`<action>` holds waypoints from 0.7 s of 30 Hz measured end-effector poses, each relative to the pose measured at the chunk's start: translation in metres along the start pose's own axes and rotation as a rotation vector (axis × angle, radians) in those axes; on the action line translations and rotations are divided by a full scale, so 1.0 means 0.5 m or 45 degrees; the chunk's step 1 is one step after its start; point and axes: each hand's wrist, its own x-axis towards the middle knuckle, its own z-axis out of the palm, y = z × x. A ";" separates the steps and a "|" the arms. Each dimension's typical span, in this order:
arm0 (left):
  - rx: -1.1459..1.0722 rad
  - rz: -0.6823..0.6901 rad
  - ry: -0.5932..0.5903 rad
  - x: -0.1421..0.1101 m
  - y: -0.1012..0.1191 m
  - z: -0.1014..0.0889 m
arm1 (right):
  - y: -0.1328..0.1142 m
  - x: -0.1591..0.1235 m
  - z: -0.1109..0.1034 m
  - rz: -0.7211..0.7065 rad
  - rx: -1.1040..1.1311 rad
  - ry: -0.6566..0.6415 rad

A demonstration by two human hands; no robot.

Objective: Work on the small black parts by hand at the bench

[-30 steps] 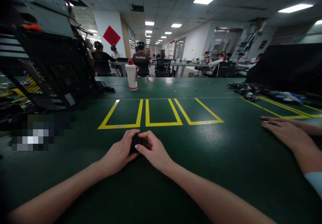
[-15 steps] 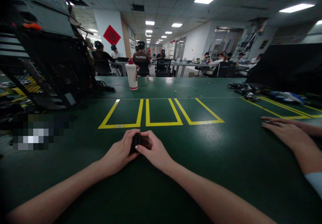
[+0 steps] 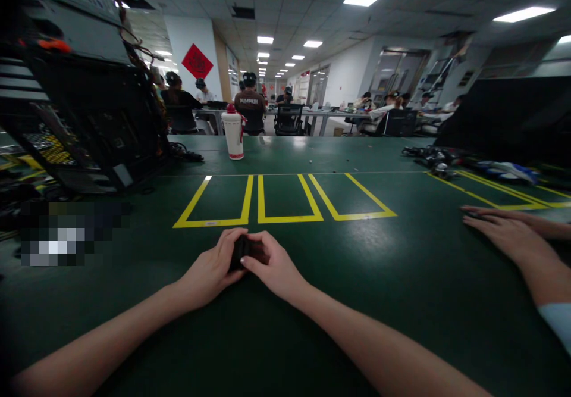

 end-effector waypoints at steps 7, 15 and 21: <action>-0.002 -0.008 -0.024 0.002 0.003 -0.007 | 0.000 0.001 0.002 -0.039 0.015 0.031; -0.024 -0.016 -0.059 0.001 0.002 -0.010 | 0.004 0.004 -0.006 0.035 -0.004 -0.020; 0.000 -0.006 -0.035 0.001 0.003 -0.008 | 0.004 0.005 -0.001 0.003 0.077 -0.018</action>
